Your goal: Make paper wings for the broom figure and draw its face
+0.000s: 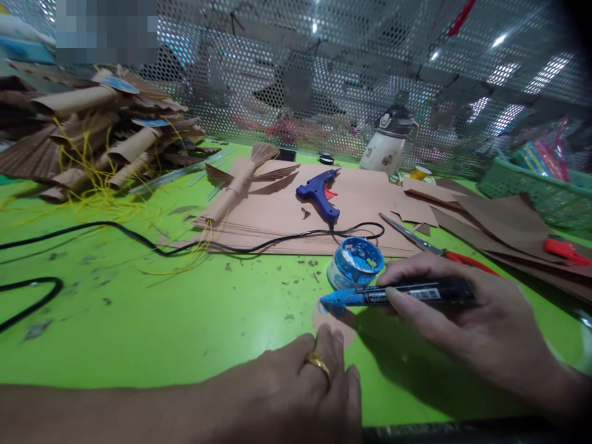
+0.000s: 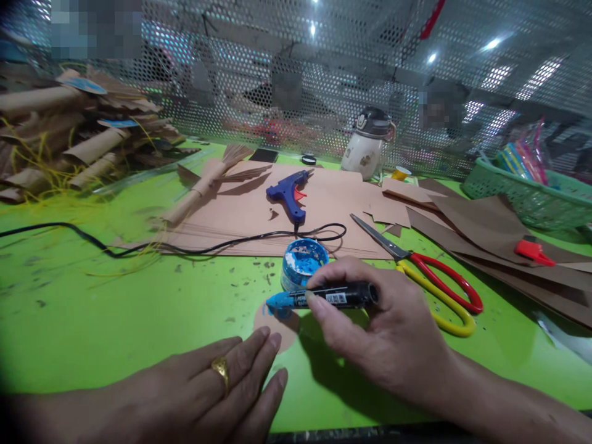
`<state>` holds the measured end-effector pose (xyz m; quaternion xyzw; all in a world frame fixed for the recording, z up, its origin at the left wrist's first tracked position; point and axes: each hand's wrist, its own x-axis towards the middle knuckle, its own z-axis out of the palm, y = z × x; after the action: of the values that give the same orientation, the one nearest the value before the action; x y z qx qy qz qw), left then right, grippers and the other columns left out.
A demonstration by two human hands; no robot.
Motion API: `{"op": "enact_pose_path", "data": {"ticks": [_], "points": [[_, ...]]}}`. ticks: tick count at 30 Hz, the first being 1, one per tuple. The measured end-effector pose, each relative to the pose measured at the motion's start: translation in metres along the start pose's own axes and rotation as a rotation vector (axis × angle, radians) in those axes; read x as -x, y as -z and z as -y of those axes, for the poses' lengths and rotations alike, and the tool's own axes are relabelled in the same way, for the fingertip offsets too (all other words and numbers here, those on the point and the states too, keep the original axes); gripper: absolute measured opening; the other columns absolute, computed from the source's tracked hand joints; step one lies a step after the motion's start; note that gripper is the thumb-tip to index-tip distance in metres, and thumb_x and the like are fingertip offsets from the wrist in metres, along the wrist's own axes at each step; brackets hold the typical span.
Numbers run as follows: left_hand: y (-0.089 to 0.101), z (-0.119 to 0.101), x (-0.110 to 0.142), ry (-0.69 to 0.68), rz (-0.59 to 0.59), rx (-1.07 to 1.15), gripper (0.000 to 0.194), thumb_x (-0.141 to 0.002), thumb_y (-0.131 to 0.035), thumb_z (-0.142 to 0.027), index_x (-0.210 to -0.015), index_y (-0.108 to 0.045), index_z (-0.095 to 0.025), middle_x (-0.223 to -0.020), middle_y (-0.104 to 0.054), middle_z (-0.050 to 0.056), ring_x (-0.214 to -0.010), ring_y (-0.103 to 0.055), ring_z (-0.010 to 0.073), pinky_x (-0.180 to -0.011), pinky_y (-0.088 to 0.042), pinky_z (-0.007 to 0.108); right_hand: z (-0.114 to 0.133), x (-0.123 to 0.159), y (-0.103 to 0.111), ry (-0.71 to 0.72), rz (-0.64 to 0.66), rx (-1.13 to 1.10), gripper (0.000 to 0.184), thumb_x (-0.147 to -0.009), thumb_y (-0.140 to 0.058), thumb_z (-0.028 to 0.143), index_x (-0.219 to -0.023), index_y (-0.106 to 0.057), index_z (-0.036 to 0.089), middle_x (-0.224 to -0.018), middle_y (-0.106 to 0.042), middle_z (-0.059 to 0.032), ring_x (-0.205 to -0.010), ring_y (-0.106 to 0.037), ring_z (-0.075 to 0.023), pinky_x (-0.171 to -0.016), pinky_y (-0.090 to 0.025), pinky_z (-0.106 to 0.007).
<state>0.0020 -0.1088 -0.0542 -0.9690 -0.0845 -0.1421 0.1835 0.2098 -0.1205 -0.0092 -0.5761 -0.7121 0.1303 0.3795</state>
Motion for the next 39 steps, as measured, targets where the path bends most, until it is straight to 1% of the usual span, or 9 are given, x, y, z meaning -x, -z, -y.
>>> {"op": "enact_pose_path", "data": {"ticks": [5, 6, 12, 16, 21, 26, 29, 33, 39], "points": [[0.0008, 0.0006, 0.0006, -0.059, -0.065, -0.016, 0.024, -0.084, -0.041, -0.008, -0.092, -0.063, -0.013, -0.093, -0.07, 0.013, -0.087, -0.065, 0.0247, -0.066, -0.051, 0.035, -0.0017, 0.0014, -0.0008, -0.009, 0.028, -0.02, 0.005, -0.075, -0.062, 0.02, -0.078, -0.066, 0.02, -0.07, -0.073, -0.0012, -0.056, -0.068, -0.0137, -0.045, -0.051, -0.017], [0.0006, 0.0005, 0.0007, -0.005, 0.005, -0.017, 0.023, -0.084, -0.042, -0.008, -0.094, -0.063, -0.012, -0.098, -0.069, 0.014, -0.09, -0.064, 0.0253, -0.071, -0.051, 0.037, -0.0018, 0.0015, -0.0004, 0.0, 0.028, -0.011, 0.005, -0.075, -0.062, 0.02, -0.078, -0.066, 0.02, -0.07, -0.073, -0.001, -0.056, -0.067, -0.0135, -0.046, -0.051, -0.017], [-0.0063, 0.0011, -0.0005, -0.054, -0.025, 0.013, 0.024, -0.084, -0.042, -0.009, -0.094, -0.063, -0.014, -0.095, -0.07, 0.012, -0.089, -0.065, 0.0245, -0.067, -0.052, 0.034, -0.0001, 0.0008, 0.0034, 0.046, -0.015, 0.053, 0.004, -0.073, -0.061, 0.018, -0.073, -0.064, 0.021, -0.061, -0.069, 0.0031, -0.047, -0.06, -0.009, -0.046, -0.049, -0.015], [-0.003, -0.0015, 0.0003, -0.009, -0.018, 0.017, 0.025, -0.084, -0.042, -0.009, -0.097, -0.063, -0.014, -0.097, -0.07, 0.012, -0.092, -0.064, 0.0255, -0.074, -0.052, 0.038, 0.0012, 0.0005, 0.0046, 0.077, -0.044, 0.069, 0.007, -0.072, -0.062, 0.016, -0.072, -0.063, 0.022, -0.058, -0.066, 0.0056, -0.046, -0.059, -0.0072, -0.047, -0.05, -0.013], [0.0032, -0.0051, 0.0006, 0.03, -0.028, 0.015, 0.022, -0.084, -0.045, -0.009, -0.096, -0.063, -0.013, -0.099, -0.069, 0.012, -0.093, -0.064, 0.0246, -0.075, -0.051, 0.037, -0.0009, 0.0026, 0.0028, 0.047, -0.009, 0.022, 0.006, -0.074, -0.061, 0.017, -0.077, -0.064, 0.022, -0.069, -0.072, 0.002, -0.057, -0.066, -0.011, -0.048, -0.051, -0.015], [-0.0022, -0.0015, 0.0, 0.006, -0.029, -0.007, 0.024, -0.083, -0.043, -0.007, -0.093, -0.064, -0.014, -0.097, -0.07, 0.012, -0.093, -0.064, 0.0253, -0.071, -0.052, 0.036, -0.0033, 0.0041, 0.0023, 0.03, 0.021, 0.02, 0.005, -0.075, -0.062, 0.019, -0.079, -0.065, 0.02, -0.074, -0.074, -0.0009, -0.062, -0.068, -0.0136, -0.046, -0.05, -0.016], [-0.0027, 0.0011, 0.0002, -0.031, -0.037, -0.013, 0.024, -0.082, -0.043, -0.007, -0.093, -0.064, -0.014, -0.098, -0.07, 0.011, -0.092, -0.064, 0.0244, -0.068, -0.052, 0.034, -0.0024, 0.003, 0.0038, 0.046, 0.019, 0.042, 0.005, -0.074, -0.062, 0.018, -0.077, -0.065, 0.02, -0.071, -0.072, 0.0003, -0.057, -0.066, -0.0117, -0.048, -0.05, -0.016], [0.0011, 0.002, -0.0002, -0.006, 0.001, -0.009, 0.025, -0.082, -0.043, -0.006, -0.095, -0.063, -0.013, -0.1, -0.069, 0.013, -0.095, -0.063, 0.0251, -0.072, -0.052, 0.036, 0.0002, 0.0003, 0.006, 0.07, 0.022, 0.072, 0.008, -0.073, -0.06, 0.014, -0.072, -0.063, 0.021, -0.063, -0.068, 0.0039, -0.048, -0.059, -0.0085, -0.046, -0.048, -0.015], [0.0027, 0.0029, -0.0024, -0.017, 0.013, 0.001, 0.026, -0.082, -0.042, -0.006, -0.096, -0.064, -0.011, -0.103, -0.068, 0.014, -0.098, -0.062, 0.0251, -0.074, -0.052, 0.035, 0.0007, -0.0001, 0.0074, 0.045, -0.006, 0.086, 0.008, -0.072, -0.06, 0.015, -0.069, -0.062, 0.023, -0.058, -0.064, 0.0052, -0.046, -0.056, -0.0092, -0.046, -0.048, -0.018]]}}
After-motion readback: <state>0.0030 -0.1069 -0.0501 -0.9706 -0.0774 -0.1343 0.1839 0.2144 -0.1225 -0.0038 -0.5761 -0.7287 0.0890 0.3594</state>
